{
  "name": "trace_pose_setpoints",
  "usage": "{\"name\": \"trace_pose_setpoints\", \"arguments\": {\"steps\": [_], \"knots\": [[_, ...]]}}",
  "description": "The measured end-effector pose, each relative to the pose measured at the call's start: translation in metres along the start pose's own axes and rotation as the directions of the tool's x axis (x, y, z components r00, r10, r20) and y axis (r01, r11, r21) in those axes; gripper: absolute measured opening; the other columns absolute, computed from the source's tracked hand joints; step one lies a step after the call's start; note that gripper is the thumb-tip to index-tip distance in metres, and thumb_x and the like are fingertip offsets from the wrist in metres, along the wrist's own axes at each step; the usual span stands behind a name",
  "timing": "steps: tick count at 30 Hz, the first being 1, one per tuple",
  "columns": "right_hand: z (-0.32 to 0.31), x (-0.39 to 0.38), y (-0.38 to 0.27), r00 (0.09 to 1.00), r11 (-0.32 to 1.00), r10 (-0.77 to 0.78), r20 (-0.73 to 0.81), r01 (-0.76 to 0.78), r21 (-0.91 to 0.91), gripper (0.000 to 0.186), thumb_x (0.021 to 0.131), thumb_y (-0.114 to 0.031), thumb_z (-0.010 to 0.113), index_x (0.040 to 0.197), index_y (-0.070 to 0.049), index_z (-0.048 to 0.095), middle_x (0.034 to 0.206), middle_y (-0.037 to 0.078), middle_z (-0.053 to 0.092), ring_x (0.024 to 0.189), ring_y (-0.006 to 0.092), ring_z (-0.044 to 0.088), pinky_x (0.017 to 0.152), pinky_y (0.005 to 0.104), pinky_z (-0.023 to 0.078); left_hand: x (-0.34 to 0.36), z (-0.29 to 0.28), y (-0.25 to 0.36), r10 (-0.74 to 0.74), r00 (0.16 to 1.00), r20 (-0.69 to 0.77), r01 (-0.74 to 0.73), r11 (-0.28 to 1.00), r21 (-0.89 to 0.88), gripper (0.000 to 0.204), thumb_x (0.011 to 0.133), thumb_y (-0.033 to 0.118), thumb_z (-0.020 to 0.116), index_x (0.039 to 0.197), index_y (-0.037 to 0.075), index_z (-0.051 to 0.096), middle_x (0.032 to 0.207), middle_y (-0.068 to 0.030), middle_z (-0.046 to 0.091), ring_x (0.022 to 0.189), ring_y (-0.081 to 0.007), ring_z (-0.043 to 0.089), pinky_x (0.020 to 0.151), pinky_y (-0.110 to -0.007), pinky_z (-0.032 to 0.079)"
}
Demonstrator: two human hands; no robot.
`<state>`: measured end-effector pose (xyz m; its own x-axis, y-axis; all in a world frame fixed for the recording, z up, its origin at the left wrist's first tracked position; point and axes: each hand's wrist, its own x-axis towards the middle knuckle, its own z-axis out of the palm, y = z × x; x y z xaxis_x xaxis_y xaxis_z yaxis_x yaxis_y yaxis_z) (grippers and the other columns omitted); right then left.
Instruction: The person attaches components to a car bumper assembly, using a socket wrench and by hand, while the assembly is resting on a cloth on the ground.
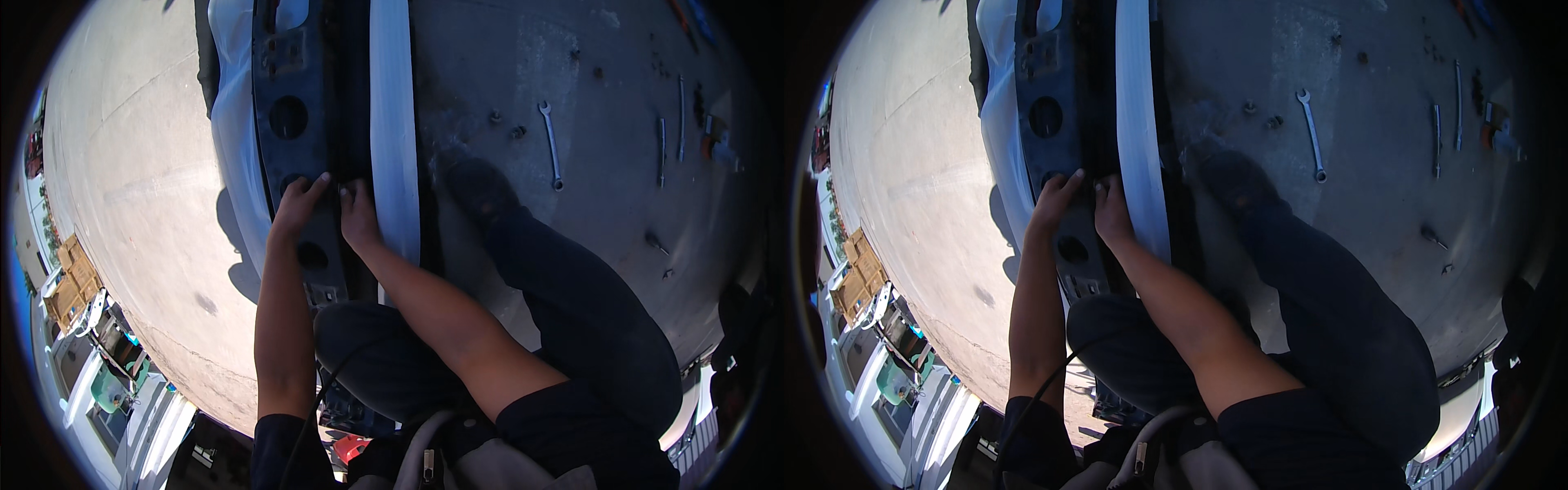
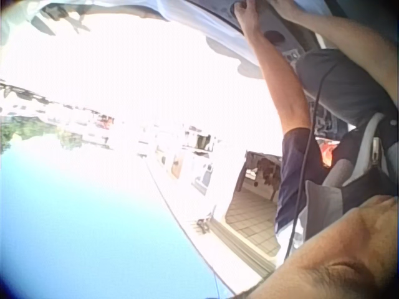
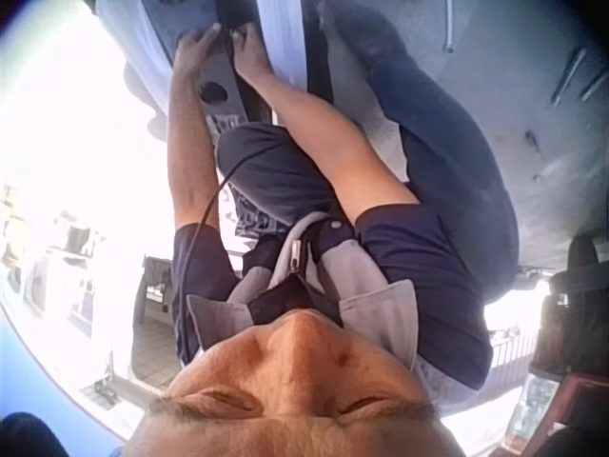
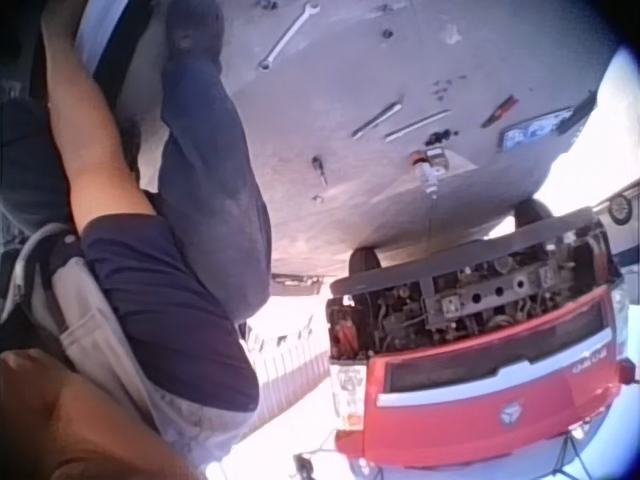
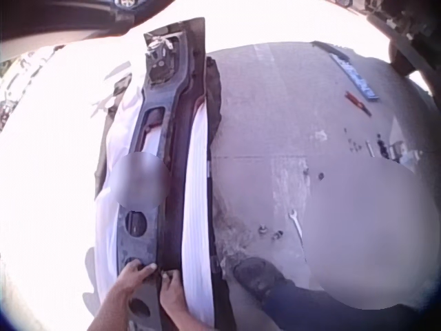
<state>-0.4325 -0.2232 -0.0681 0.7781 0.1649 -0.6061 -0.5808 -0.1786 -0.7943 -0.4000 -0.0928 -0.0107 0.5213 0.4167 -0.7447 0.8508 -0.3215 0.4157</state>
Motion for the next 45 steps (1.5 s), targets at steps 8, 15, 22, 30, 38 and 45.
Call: {"name": "trace_pose_setpoints", "arguments": {"steps": [8, 15, 22, 30, 38, 45], "knots": [[0.003, -0.006, -0.009, 1.000, 0.998, 0.004, -0.014, -0.005, -0.059, 0.023, 0.102, -0.022, 0.044, 0.118, -0.006, 0.047, 0.107, 0.027, 0.061, 0.101, 0.0474, 0.059, 0.083, 0.0518, 0.045, 0.012, 0.001, -0.015, -0.019, 0.999, 0.042, 0.012, 0.990, 0.143, 0.063, 0.085, 0.056, 0.070, 0.075, -0.006, 0.064, 0.067, -0.0112, 0.059, 0.064, -0.0169, 0.054, 0.064, -0.035, 0.045], [0.002, -0.004, -0.011, 0.998, 0.991, -0.040, -0.041, 0.035, -0.126, 0.025, 0.103, -0.024, 0.043, 0.119, -0.006, 0.046, 0.105, 0.028, 0.060, 0.099, 0.0485, 0.058, 0.080, 0.0530, 0.045, 0.009, 0.009, -0.013, 0.069, 0.995, -0.068, -0.066, 0.997, 0.039, 0.062, 0.083, 0.054, 0.073, 0.073, -0.006, 0.064, 0.067, -0.0120, 0.059, 0.064, -0.0174, 0.054, 0.064, -0.034, 0.046], [0.001, -0.005, -0.010, 0.997, 0.990, -0.053, -0.058, 0.045, -0.134, 0.024, 0.103, -0.023, 0.043, 0.119, -0.006, 0.047, 0.105, 0.028, 0.059, 0.099, 0.0481, 0.057, 0.080, 0.0529, 0.044, 0.004, 0.007, -0.002, 0.065, 0.998, -0.025, -0.059, 0.977, 0.207, 0.061, 0.083, 0.052, 0.073, 0.082, -0.008, 0.065, 0.072, -0.0165, 0.064, 0.068, -0.0206, 0.059, 0.065, -0.038, 0.047], [0.003, -0.002, -0.010, 0.990, 0.981, -0.104, -0.093, 0.087, -0.175, 0.020, 0.100, -0.016, 0.047, 0.116, -0.003, 0.050, 0.105, 0.027, 0.059, 0.103, 0.0466, 0.057, 0.085, 0.0505, 0.045, 0.008, 0.009, -0.012, 0.127, 0.992, -0.017, -0.124, 0.985, 0.119, 0.054, 0.082, 0.048, 0.076, 0.073, -0.003, 0.060, 0.060, -0.0058, 0.053, 0.060, -0.0148, 0.050, 0.057, -0.034, 0.043], [0.005, -0.002, -0.013, 0.999, 0.987, -0.032, -0.035, 0.026, -0.157, 0.020, 0.101, -0.016, 0.047, 0.117, -0.004, 0.049, 0.107, 0.026, 0.059, 0.101, 0.0452, 0.058, 0.084, 0.0495, 0.045, 0.008, 0.007, -0.012, 0.083, 0.995, -0.051, -0.076, 0.988, 0.134, 0.055, 0.080, 0.049, 0.077, 0.072, -0.003, 0.060, 0.061, -0.0077, 0.054, 0.059, -0.0153, 0.049, 0.057, -0.035, 0.042], [-0.018, -0.041, -0.046, 0.979, 0.936, -0.192, 0.068, 0.203, -0.287, 0.041, 0.098, -0.013, 0.053, 0.133, 0.006, 0.040, 0.113, 0.028, 0.057, 0.110, 0.0399, 0.057, 0.097, 0.0449, 0.045, -0.008, 0.008, 0.011, 0.016, 0.998, -0.057, -0.011, 0.996, 0.089, 0.046, 0.080, 0.041, 0.080, 0.070, -0.001, 0.062, 0.064, -0.0067, 0.058, 0.057, -0.0141, 0.048, 0.058, -0.032, 0.043]]}}
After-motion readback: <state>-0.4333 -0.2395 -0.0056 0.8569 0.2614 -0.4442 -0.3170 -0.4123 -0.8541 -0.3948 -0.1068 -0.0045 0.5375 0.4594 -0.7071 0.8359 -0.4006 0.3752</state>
